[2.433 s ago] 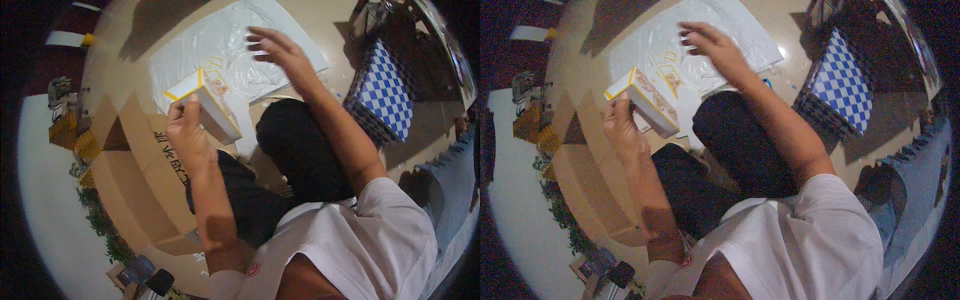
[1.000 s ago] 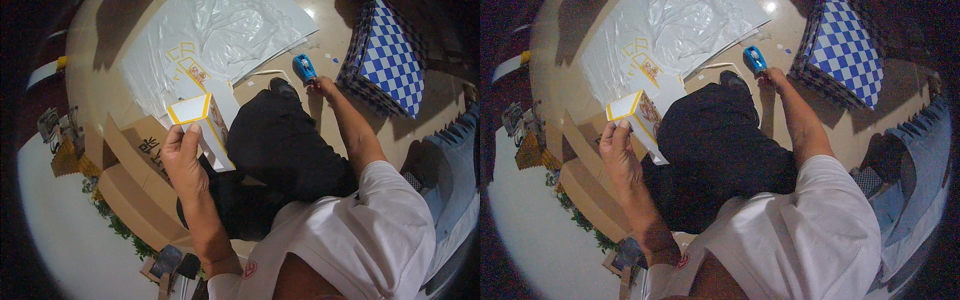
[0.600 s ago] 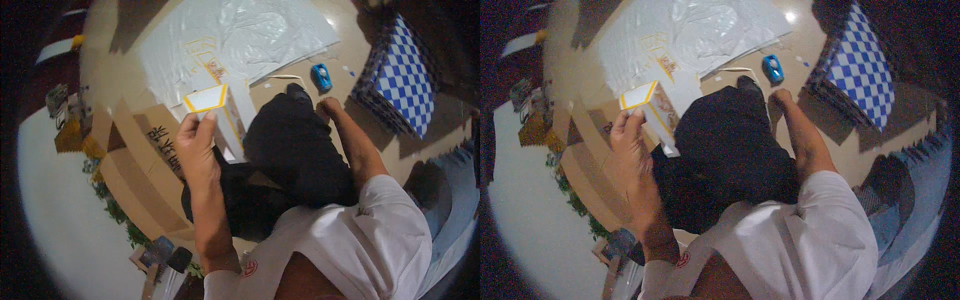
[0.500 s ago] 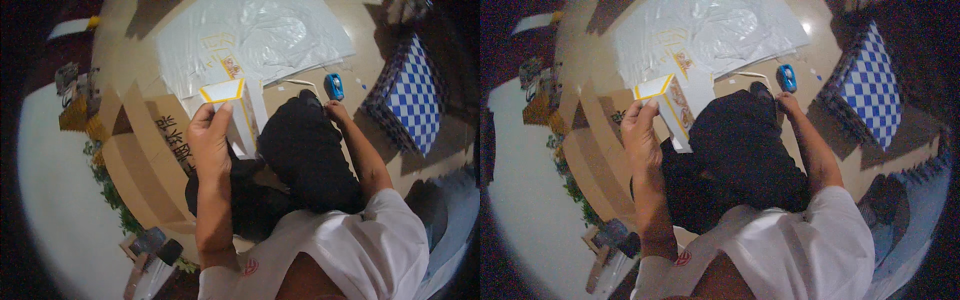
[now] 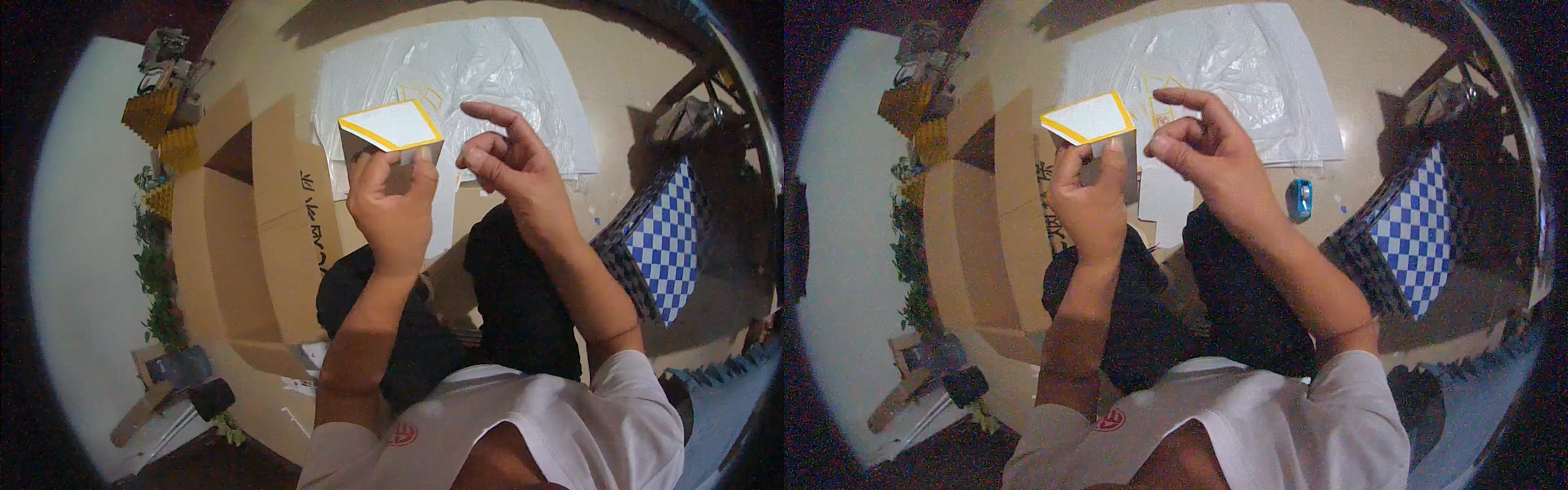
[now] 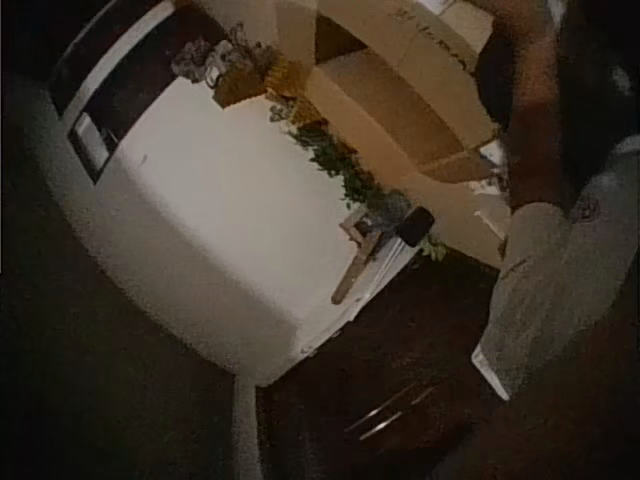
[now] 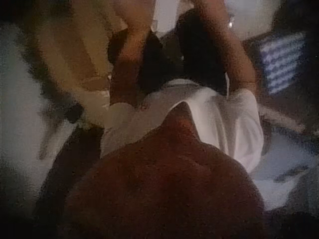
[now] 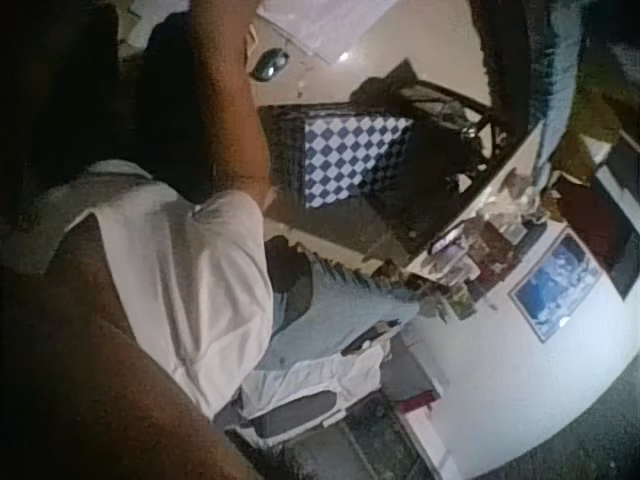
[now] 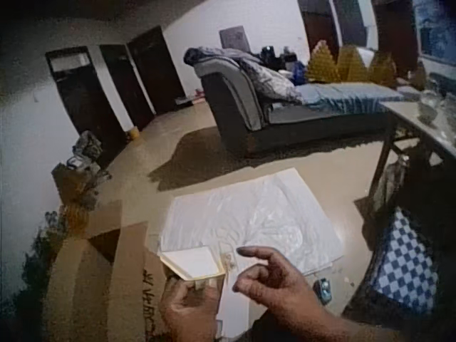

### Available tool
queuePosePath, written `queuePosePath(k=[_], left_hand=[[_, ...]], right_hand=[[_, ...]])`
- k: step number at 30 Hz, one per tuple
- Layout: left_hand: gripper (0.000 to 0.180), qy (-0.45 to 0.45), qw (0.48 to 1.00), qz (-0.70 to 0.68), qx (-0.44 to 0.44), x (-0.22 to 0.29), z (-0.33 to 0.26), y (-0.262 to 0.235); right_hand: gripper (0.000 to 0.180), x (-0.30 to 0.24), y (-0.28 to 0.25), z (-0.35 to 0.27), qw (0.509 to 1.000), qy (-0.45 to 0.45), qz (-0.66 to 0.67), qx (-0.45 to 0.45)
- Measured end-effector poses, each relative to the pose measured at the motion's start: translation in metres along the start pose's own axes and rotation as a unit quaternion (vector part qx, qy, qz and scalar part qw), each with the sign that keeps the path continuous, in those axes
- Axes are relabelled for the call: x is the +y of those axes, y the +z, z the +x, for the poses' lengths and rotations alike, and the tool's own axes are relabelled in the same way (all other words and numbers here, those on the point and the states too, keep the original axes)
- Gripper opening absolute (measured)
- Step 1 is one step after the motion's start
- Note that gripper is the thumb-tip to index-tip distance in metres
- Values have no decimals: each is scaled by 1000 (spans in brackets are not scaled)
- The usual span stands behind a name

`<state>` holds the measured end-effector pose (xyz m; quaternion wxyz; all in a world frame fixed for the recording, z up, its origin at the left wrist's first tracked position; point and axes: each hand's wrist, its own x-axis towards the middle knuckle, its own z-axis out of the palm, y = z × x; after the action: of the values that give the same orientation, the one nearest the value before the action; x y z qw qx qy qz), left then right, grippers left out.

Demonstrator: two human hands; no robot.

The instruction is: The person folds flat paper sheets into small rectangular boxes and secures the edges with adhesive tape. They repeatedly pick up sheets, fold them, apply tape, and place the finished boxes into a nearby cardboard box.

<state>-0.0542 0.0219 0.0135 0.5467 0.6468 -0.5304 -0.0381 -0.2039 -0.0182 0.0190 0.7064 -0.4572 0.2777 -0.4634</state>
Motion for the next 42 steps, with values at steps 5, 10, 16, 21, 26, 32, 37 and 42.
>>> queuePosePath(k=[5,10,16,21,26,32,37,42], left_hand=[[14,144,987,43,56,7,-2,-18],[17,223,967,87,88,1,-2,-30],[17,306,940,109,105,0,0,-39],[19,343,923,139,103,4,2,-47],[21,354,926,116,60,-1,0,-51],[18,363,924,109,59,-1,1,-54],[18,347,928,105,87,4,3,-54],[19,294,948,94,75,2,-1,-55]], right_hand=[[52,1,32,-6,997,14,80,-3],[53,-1,46,-14,994,19,103,-6],[51,-6,52,-16,997,29,75,-7],[46,-9,51,-17,998,42,56,-12],[45,-8,49,-16,998,67,16,5],[44,-16,44,-12,992,122,-11,-40],[45,-23,55,-16,993,92,-66,-25],[43,-20,70,-21,994,70,-86,-8]])
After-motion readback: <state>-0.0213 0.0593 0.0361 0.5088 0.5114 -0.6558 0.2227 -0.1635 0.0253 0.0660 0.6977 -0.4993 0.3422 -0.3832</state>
